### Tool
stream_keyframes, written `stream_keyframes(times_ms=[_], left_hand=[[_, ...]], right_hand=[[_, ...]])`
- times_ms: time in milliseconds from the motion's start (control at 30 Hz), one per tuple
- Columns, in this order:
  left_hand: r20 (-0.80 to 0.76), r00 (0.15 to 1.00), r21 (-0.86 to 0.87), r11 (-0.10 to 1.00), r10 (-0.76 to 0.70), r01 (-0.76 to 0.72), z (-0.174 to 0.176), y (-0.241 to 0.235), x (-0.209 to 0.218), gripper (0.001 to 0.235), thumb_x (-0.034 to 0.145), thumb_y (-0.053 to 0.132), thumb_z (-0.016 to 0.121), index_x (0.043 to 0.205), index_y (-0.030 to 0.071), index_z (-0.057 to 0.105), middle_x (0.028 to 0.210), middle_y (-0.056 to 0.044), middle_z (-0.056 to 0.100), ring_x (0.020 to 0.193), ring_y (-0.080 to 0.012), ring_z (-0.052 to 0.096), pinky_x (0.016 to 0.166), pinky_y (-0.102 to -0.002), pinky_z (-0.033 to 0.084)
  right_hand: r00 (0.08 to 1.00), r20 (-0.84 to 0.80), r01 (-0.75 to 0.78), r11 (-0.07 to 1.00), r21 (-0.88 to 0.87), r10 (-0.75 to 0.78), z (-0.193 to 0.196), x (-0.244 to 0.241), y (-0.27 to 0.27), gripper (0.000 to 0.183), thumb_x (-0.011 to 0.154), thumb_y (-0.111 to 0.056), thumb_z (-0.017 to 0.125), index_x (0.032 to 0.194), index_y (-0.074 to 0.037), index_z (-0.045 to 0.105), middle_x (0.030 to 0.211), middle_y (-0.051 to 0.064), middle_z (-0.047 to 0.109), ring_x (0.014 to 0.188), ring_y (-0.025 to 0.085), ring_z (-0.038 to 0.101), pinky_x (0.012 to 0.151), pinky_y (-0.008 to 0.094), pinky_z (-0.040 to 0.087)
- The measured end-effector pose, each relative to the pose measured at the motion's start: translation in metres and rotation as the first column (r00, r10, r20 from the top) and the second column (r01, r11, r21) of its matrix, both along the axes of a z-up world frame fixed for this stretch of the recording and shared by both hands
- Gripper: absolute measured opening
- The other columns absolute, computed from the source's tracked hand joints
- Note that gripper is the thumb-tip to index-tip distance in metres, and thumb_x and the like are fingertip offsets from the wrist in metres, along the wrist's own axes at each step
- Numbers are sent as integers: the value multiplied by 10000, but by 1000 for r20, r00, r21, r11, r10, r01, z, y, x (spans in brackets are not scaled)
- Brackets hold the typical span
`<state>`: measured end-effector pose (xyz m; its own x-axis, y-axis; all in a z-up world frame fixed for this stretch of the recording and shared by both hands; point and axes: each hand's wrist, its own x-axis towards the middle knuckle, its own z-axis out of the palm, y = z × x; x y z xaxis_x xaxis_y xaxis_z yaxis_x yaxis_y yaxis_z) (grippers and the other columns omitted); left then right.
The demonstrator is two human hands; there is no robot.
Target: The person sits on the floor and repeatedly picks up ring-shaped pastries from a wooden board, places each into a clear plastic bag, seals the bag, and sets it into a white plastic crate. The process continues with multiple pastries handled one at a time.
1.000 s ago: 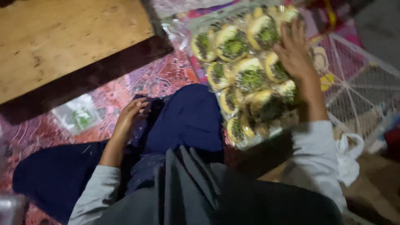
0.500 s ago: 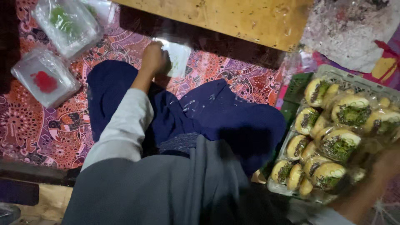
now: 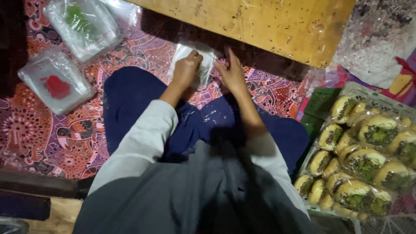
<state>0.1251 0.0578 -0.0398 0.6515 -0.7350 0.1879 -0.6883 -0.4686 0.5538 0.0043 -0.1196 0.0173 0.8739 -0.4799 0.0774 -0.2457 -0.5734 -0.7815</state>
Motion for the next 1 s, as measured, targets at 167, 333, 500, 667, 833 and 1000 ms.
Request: stream_keyframes(times_ms=[167, 333, 500, 667, 833, 1000], left_hand=[[-123, 976, -369, 905, 179, -213, 90, 14, -14, 451, 825, 128, 790, 1217, 16, 595, 1279, -246, 609, 784, -337, 692, 629, -379, 587], [-525, 810, -309, 829, 260, -467, 114, 16, 8, 550, 869, -27, 640, 1395, 81, 523, 971, -73, 784, 725, -145, 720, 650, -339, 579], [-340, 892, -491, 753, 296, -437, 123, 8, -4, 277, 934, -35, 683, 1182, 69, 616, 956, -79, 750, 839, -179, 759, 740, -324, 593], [-214, 977, -651, 746, -3, -141, 151, -6, -44, 229, 937, 60, 716, 1163, 88, 687, 1231, -113, 736, 1178, -261, 709, 966, -404, 571], [-722, 393, -638, 327, -569, -697, 150, -26, -16, 595, 912, 200, 668, 1462, 337, 483, 1422, 158, 476, 1323, -216, 554, 788, -509, 599], [-502, 140, -615, 239, -853, -751, 102, -69, 59, 309, 1000, 50, 693, 1300, 85, 626, 1266, -86, 683, 1159, -263, 631, 1196, -645, 456]], right_hand=[[981, -153, -79, 962, 261, 123, 18, 41, 20, 264, 890, -238, 751, 1087, -64, 783, 1003, 125, 805, 906, 192, 785, 814, 326, 596], [969, 176, -155, 981, -116, 173, 96, 30, 39, 288, 872, -135, 782, 1125, 0, 754, 1121, 198, 763, 1024, 267, 742, 885, 354, 578], [956, 261, -111, 989, -96, 133, 143, 3, 60, 331, 990, -48, 715, 1319, -81, 696, 1347, 168, 691, 1264, 316, 697, 1073, 388, 571], [967, 87, -218, 955, -201, 239, 118, 10, 41, 580, 1001, -32, 631, 1540, -53, 416, 1569, 191, 447, 1469, 358, 447, 1218, 447, 417], [923, 52, -356, 899, -256, 380, 111, 33, 25, 627, 1036, -135, 677, 1580, -13, 390, 1631, 270, 351, 1510, 433, 357, 1224, 517, 336], [857, 21, -505, 846, -170, 515, 135, 66, -11, 283, 954, -236, 760, 1203, -104, 784, 1220, 135, 773, 1091, 255, 741, 972, 413, 599]])
